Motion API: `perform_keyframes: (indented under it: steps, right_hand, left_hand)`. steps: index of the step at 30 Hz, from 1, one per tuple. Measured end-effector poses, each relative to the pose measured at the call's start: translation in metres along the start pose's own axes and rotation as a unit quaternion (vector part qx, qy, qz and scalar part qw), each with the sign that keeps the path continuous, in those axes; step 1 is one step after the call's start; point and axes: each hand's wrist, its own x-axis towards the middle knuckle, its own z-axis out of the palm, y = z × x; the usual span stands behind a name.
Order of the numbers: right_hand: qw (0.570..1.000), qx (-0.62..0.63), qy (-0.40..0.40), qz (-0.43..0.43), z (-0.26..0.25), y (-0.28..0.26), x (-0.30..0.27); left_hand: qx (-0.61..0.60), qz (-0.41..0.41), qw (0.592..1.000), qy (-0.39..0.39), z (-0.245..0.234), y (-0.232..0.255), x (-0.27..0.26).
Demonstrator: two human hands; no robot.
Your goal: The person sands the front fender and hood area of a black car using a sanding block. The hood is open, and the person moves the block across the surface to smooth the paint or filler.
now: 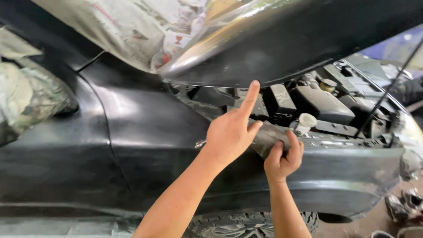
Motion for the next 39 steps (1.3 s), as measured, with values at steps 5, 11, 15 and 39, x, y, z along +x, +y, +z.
perform_keyframes:
  steps: [5,11,15,39]
  right_hand:
    - [0.988,0.064,-0.087,0.109,0.0,0.037,0.042]
    - [0.986,0.016,-0.054,0.158,0.004,0.094,0.077]
    - [0.986,-0.039,-0.039,0.154,0.003,0.075,0.079]
    - [0.979,0.059,-0.057,0.185,-0.005,0.095,0.073]
  left_hand:
    - [-0.009,-0.009,0.999,-0.044,0.005,0.014,0.02]
    - [-0.046,0.02,0.998,-0.048,0.019,0.039,0.043]
    - [-0.076,0.019,0.993,-0.091,0.034,0.062,0.066]
    - [-0.262,0.002,0.964,-0.036,0.023,0.022,-0.033]
